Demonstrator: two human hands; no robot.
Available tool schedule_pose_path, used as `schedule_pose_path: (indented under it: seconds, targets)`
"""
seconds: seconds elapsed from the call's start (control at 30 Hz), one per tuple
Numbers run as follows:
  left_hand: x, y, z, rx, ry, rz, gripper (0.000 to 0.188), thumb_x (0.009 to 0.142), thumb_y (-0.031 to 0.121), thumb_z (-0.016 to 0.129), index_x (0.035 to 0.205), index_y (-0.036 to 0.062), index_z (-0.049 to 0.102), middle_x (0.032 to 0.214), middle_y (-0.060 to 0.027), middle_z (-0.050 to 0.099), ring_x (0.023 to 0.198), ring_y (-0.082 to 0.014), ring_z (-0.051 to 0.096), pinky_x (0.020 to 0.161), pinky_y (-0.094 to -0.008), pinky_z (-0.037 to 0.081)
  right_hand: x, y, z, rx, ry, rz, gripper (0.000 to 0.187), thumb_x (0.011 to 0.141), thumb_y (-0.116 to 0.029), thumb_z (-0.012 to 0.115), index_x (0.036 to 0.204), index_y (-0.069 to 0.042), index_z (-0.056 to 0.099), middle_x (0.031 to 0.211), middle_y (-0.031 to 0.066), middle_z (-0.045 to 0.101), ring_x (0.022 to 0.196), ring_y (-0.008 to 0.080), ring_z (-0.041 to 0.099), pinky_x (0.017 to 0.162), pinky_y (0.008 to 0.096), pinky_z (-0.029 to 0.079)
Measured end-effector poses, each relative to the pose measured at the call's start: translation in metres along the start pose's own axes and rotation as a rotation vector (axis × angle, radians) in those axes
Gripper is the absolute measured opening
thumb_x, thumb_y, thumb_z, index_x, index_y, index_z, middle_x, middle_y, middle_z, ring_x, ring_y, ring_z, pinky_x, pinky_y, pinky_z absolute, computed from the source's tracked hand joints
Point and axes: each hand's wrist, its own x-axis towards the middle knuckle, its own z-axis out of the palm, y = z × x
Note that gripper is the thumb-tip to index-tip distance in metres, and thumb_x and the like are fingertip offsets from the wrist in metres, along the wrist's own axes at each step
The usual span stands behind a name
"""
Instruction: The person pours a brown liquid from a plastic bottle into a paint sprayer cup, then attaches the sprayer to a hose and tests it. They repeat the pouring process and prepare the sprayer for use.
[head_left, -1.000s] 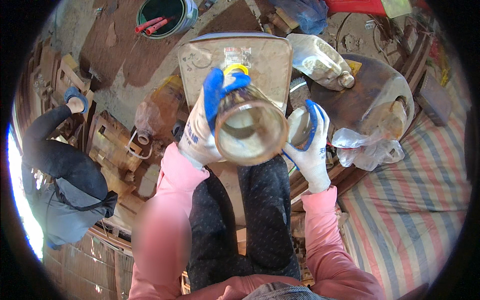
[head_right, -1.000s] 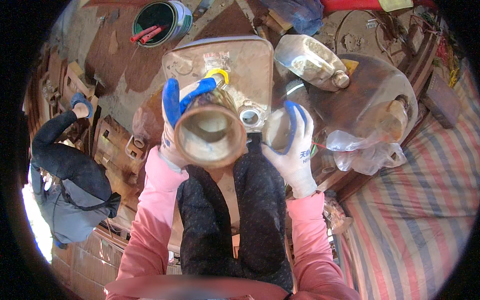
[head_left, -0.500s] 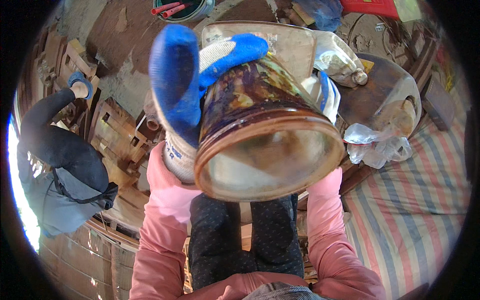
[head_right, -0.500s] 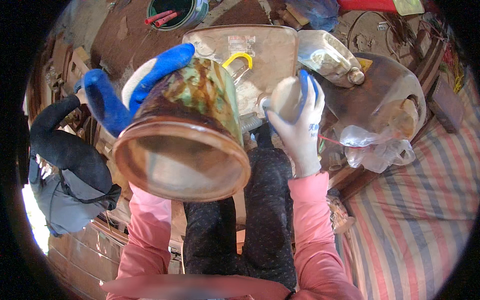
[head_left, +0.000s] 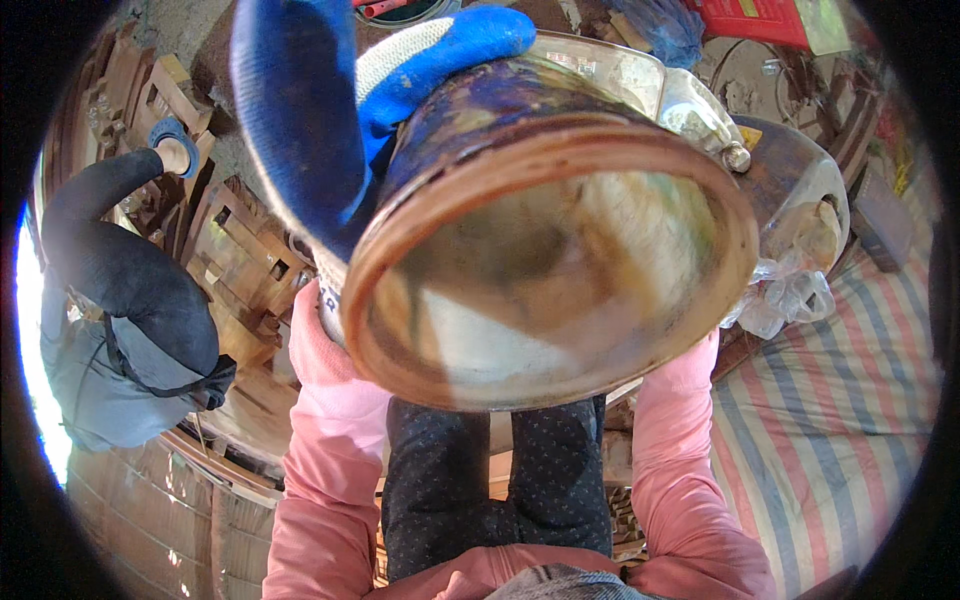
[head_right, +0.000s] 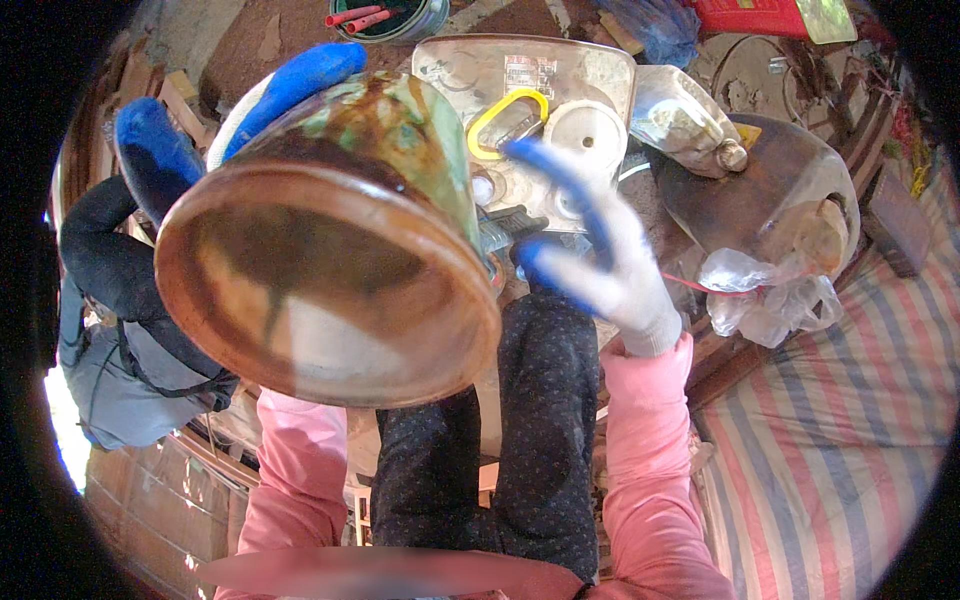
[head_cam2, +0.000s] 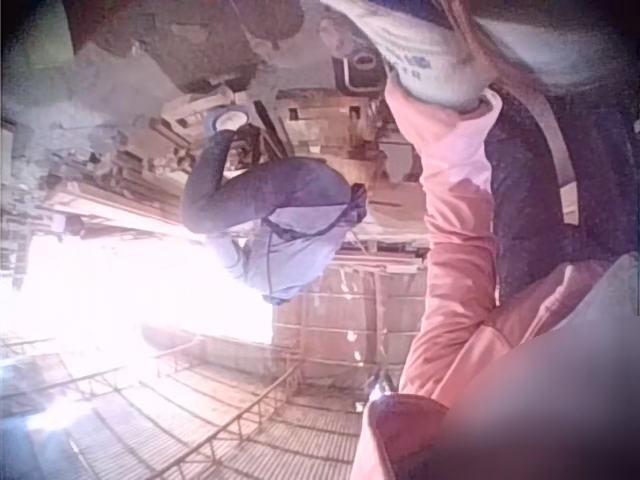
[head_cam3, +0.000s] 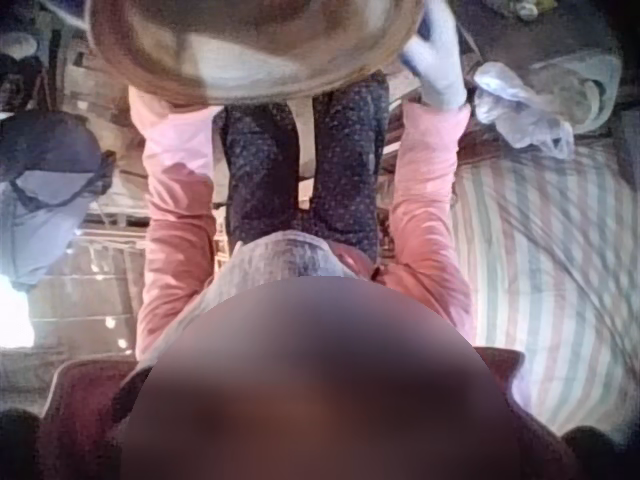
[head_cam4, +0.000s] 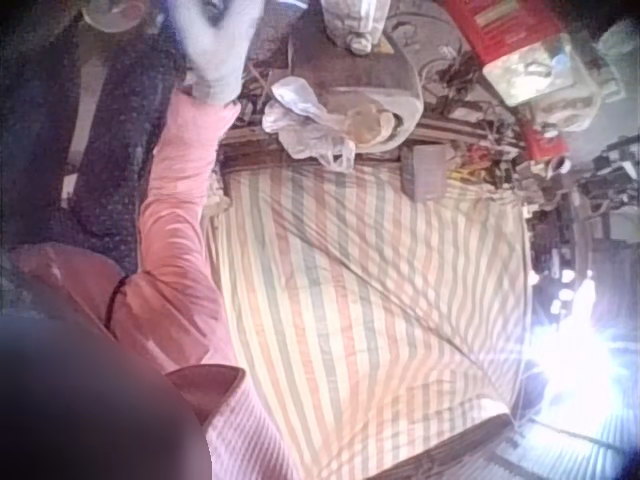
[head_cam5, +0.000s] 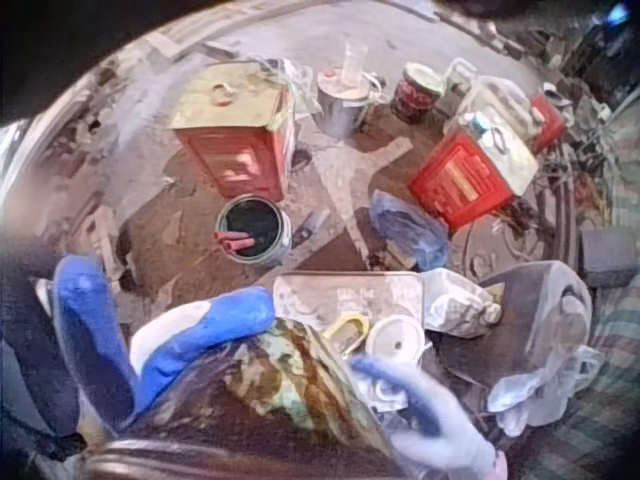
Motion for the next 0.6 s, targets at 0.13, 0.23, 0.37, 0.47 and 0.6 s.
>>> schedule_pose_path:
  seconds: [0.13,0.23,0.37,0.47,0.6]
  targets:
    - [-0.003,-0.001,0.001,-0.040,-0.010,0.013,0.074,0.075,0.037,0.084,0.130,-0.0023,0.054,0.115,-0.0189,0.068,0.106,-0.0301,0.067,0.095,-0.0384,0.051,0.004,-0.021,0.010,0.106,-0.219,-0.017,0.087,0.076,-0.030,0.085,0.147,0.002,0.046,0.150,0.0182,0.049,0.141,0.0327,0.044,0.119,0.0442,0.029]
    - [0.007,0.004,0.008,-0.130,-0.014,0.079,0.075,0.073,0.037,0.085,0.130,-0.0024,0.054,0.115,-0.0191,0.068,0.106,-0.0302,0.068,0.095,-0.0385,0.051,0.000,-0.023,0.013,0.079,-0.294,-0.044,0.085,0.075,-0.025,0.086,0.146,0.000,0.047,0.149,0.0186,0.050,0.140,0.0339,0.045,0.117,0.0442,0.032]
    - [0.048,0.016,0.041,-0.340,-0.036,0.290,0.077,0.071,0.036,0.086,0.130,-0.0026,0.053,0.115,-0.0193,0.067,0.106,-0.0305,0.068,0.094,-0.0385,0.052,-0.017,0.001,0.035,-0.029,-0.252,-0.062,0.080,0.077,-0.020,0.085,0.145,0.000,0.048,0.146,0.0185,0.052,0.136,0.0339,0.049,0.114,0.0428,0.037]
    - [0.074,0.023,0.069,-0.462,-0.083,0.432,0.079,0.070,0.036,0.086,0.130,-0.0028,0.053,0.115,-0.0194,0.067,0.106,-0.0307,0.068,0.094,-0.0386,0.052,-0.031,0.025,0.058,-0.042,-0.182,0.002,0.074,0.079,-0.016,0.083,0.143,0.000,0.050,0.142,0.0178,0.056,0.131,0.0320,0.054,0.111,0.0409,0.041]
    - [0.076,0.029,0.083,-0.534,-0.132,0.456,0.081,0.067,0.036,0.087,0.130,-0.0030,0.052,0.115,-0.0197,0.067,0.106,-0.0309,0.068,0.094,-0.0386,0.052,-0.044,0.041,0.077,0.043,-0.112,0.198,0.065,0.081,-0.014,0.080,0.138,0.001,0.053,0.133,0.0159,0.063,0.120,0.0257,0.061,0.103,0.0376,0.048]
